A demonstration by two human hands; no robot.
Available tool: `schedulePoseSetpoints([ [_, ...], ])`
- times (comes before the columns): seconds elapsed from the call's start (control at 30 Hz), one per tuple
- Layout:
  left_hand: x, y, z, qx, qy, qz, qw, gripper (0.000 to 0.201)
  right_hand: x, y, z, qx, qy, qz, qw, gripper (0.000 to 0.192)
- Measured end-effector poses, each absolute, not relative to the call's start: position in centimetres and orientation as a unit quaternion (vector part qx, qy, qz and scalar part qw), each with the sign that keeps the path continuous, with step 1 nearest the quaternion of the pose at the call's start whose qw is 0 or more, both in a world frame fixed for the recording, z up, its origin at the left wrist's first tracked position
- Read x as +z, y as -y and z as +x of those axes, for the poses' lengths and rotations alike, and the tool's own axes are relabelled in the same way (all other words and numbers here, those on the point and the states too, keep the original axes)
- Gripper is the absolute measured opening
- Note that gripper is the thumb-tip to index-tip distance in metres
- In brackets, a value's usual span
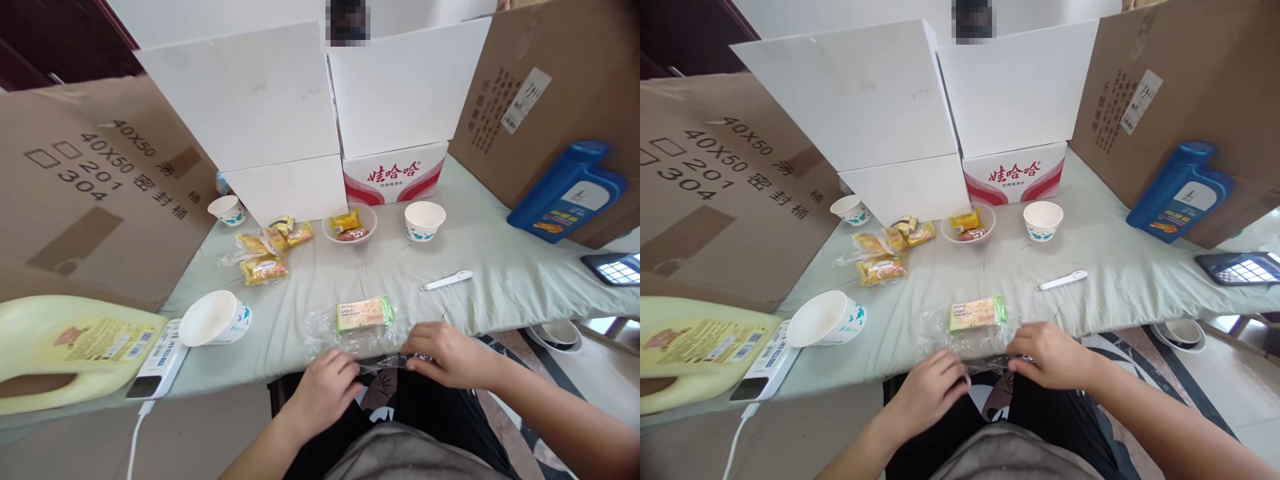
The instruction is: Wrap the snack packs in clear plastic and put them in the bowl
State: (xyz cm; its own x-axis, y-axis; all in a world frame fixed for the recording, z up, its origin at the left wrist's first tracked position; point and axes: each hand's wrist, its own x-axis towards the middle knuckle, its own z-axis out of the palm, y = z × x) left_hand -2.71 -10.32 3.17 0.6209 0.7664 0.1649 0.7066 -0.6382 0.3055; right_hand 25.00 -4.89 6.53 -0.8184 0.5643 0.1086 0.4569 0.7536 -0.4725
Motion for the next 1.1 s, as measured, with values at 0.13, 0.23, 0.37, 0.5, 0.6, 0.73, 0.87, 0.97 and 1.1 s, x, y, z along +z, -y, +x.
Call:
schedulePoseSetpoints([
  [0.13,3.4,7.9,-1.5,0.170,-0.464,0.867,0.068,0.017,6.3,3.8,22.3,0.171,0.921,-0.336,0.094,0.024],
  [0.23,3.7,6.1,-1.0,0.167,-0.497,0.851,0.023,0.024,5.5,2.3,21.0,0.115,0.912,-0.376,0.113,0.020],
  [0.37,4.0,4.7,-1.2,0.161,-0.523,0.837,-0.010,0.040,4.1,0.5,21.3,0.090,0.887,-0.402,0.209,0.044],
  [0.5,4.1,2.7,-0.7,0.146,-0.517,0.843,-0.010,0.046,2.7,-1.4,21.5,0.091,0.879,-0.422,0.203,0.070],
  [0.6,4.1,1.1,-0.6,0.114,-0.511,0.851,0.042,0.045,2.4,-2.5,21.5,0.063,0.875,-0.447,0.175,0.075],
  [0.73,4.0,0.0,-1.0,0.091,-0.497,0.857,0.098,0.039,2.7,-2.1,21.4,0.032,0.872,-0.431,0.231,0.048],
  [0.87,4.2,-0.6,-1.4,0.097,-0.468,0.869,0.126,0.051,1.7,0.0,20.5,0.056,0.875,-0.401,0.264,0.025],
  [0.97,5.0,-2.0,-1.9,0.117,-0.468,0.866,0.129,0.048,0.0,0.9,20.0,0.034,0.856,-0.443,0.266,0.035],
  [1.1,6.1,-5.2,-2.4,0.164,-0.494,0.849,0.094,0.045,-1.1,0.9,19.9,0.015,0.852,-0.461,0.247,0.052],
])
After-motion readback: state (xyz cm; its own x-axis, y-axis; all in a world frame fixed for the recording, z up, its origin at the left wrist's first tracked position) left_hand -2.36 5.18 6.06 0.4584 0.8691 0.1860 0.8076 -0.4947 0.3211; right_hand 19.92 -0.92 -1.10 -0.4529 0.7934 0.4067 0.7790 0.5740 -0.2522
